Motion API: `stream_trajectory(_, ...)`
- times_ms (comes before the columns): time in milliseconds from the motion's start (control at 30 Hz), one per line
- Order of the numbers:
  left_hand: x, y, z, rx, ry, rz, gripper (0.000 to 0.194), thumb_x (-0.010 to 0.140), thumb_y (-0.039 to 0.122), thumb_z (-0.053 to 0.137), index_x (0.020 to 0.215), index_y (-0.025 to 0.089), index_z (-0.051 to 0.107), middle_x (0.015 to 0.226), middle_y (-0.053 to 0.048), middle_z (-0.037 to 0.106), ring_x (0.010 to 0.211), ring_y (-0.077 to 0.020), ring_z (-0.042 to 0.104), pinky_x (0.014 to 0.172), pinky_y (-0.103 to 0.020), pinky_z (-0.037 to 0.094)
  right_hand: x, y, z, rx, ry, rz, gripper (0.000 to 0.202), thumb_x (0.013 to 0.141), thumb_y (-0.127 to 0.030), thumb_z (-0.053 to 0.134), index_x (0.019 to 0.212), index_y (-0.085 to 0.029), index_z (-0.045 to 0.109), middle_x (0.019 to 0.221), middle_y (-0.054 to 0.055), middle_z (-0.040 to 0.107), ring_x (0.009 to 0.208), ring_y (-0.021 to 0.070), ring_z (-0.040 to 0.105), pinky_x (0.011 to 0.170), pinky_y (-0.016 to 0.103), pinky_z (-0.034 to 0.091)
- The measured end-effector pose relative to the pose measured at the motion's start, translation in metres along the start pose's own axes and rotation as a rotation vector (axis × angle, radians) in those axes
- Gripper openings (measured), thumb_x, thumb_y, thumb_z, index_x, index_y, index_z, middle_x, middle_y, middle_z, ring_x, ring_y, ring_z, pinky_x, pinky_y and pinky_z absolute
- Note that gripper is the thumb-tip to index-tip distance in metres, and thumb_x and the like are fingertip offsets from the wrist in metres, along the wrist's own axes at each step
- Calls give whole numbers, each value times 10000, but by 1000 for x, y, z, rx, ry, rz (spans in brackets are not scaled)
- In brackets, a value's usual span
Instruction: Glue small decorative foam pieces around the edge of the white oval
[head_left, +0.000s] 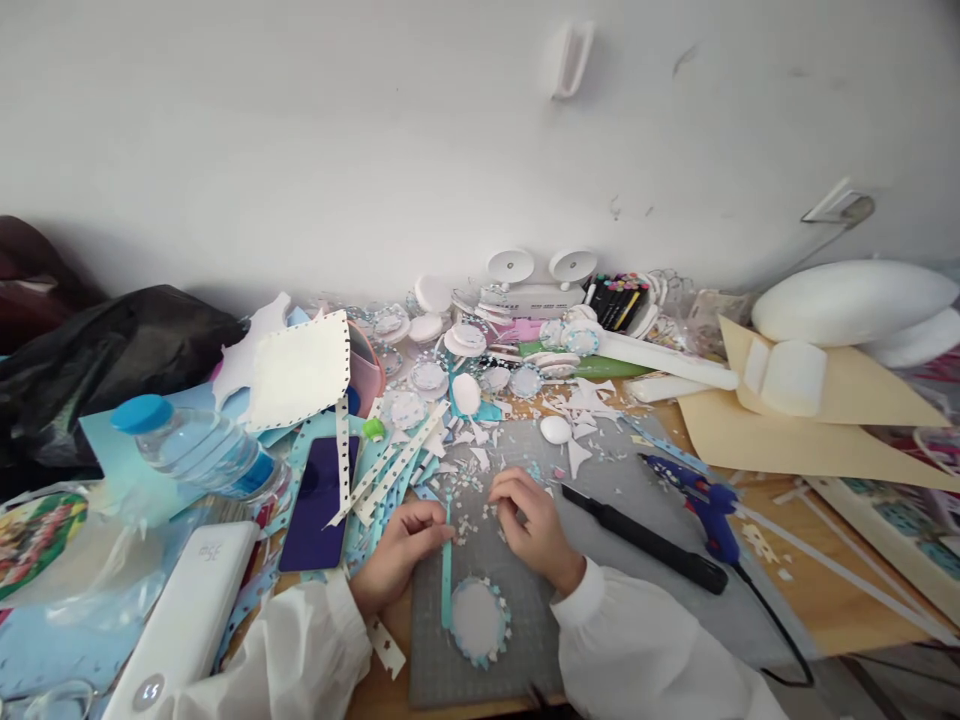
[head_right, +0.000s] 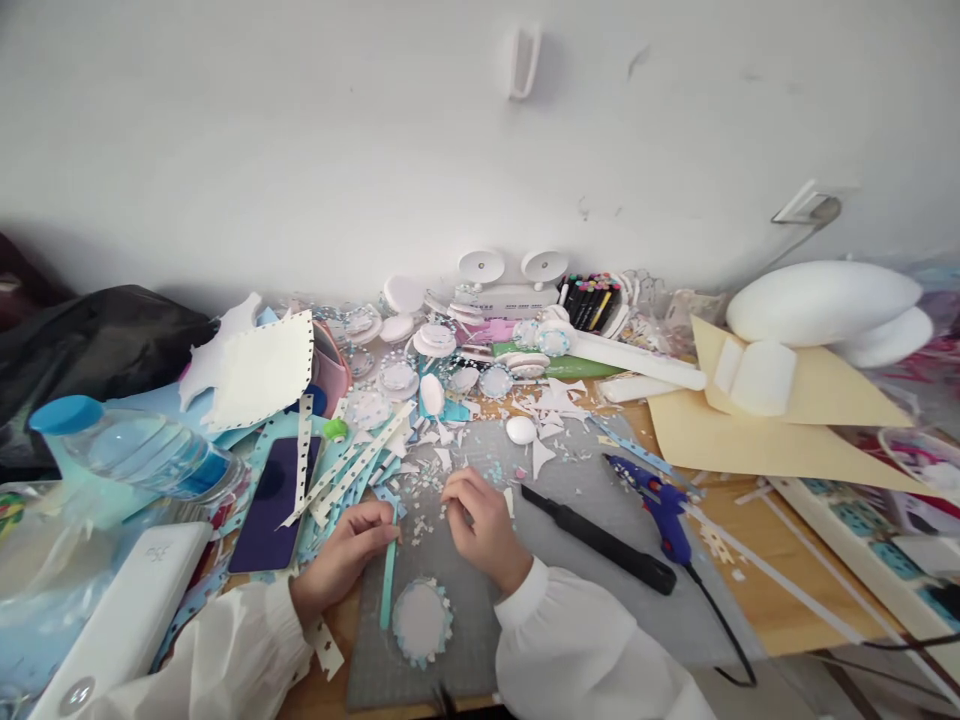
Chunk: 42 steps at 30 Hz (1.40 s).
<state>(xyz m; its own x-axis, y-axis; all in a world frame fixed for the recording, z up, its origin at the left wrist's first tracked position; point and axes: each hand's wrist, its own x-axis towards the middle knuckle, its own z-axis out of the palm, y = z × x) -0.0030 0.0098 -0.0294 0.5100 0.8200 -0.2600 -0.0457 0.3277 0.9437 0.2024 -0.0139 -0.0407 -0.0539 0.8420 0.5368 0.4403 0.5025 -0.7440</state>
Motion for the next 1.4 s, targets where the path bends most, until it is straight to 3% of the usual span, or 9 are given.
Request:
stream_trajectory(233,3,2,-3,67,-55,2,358,684,382,739,551,148,503,483,51,388,465,-74,294,468,-224,176,0,-7,-1,68,47,35,227,844,-32,405,805,-207,544,812,27,553,758,149,546,655,273,425)
stream_trajectory(533,0,5,8,69,35,0,324,684,343,724,560,153,493,459,65,364,440,-65,260,461,-232,132,-6,-22,-4,182,22,109,192,837,-75,410,773,-203,539,782,25,553,734,152,544,633,271,427)
stream_trajectory(767,-5,5,13,8,92,34,311,693,328,677,556,170,447,434,80,314,420,-60,228,456,-239,126,-10,-34,-7,191,-97,162,94,861,-178,451,861,-194,544,818,27,567,690,138,540,629,261,432)
stream_trajectory(933,-7,4,11,6,83,43,312,685,331,684,563,168,447,460,78,316,429,-58,214,452,-240,106,-12,-39,-19,131,-248,195,193,870,-282,498,694,-205,485,618,-31,480,551,109,446,542,234,360)
stream_trajectory(1100,-4,4,10,29,26,43,311,690,312,681,551,165,444,446,73,329,429,-59,219,457,-243,107,-33,-54,-37,-24,-423,262,276,843,-354,566,625,-201,492,535,-47,473,495,94,438,510,221,302)
stream_trajectory(1200,-1,2,9,33,-1,44,307,697,317,676,554,164,452,450,68,338,433,-63,224,461,-245,113,-54,-65,-37,-198,-517,342,274,827,-397,590,644,-203,530,525,-48,488,489,97,450,515,227,284)
stream_trajectory(1400,-1,-3,3,0,-8,62,306,713,328,662,556,162,458,471,69,302,446,-69,220,465,-245,132,-77,-68,-14,-218,-402,486,211,859,-331,534,690,-208,566,573,-23,571,525,121,507,523,229,338)
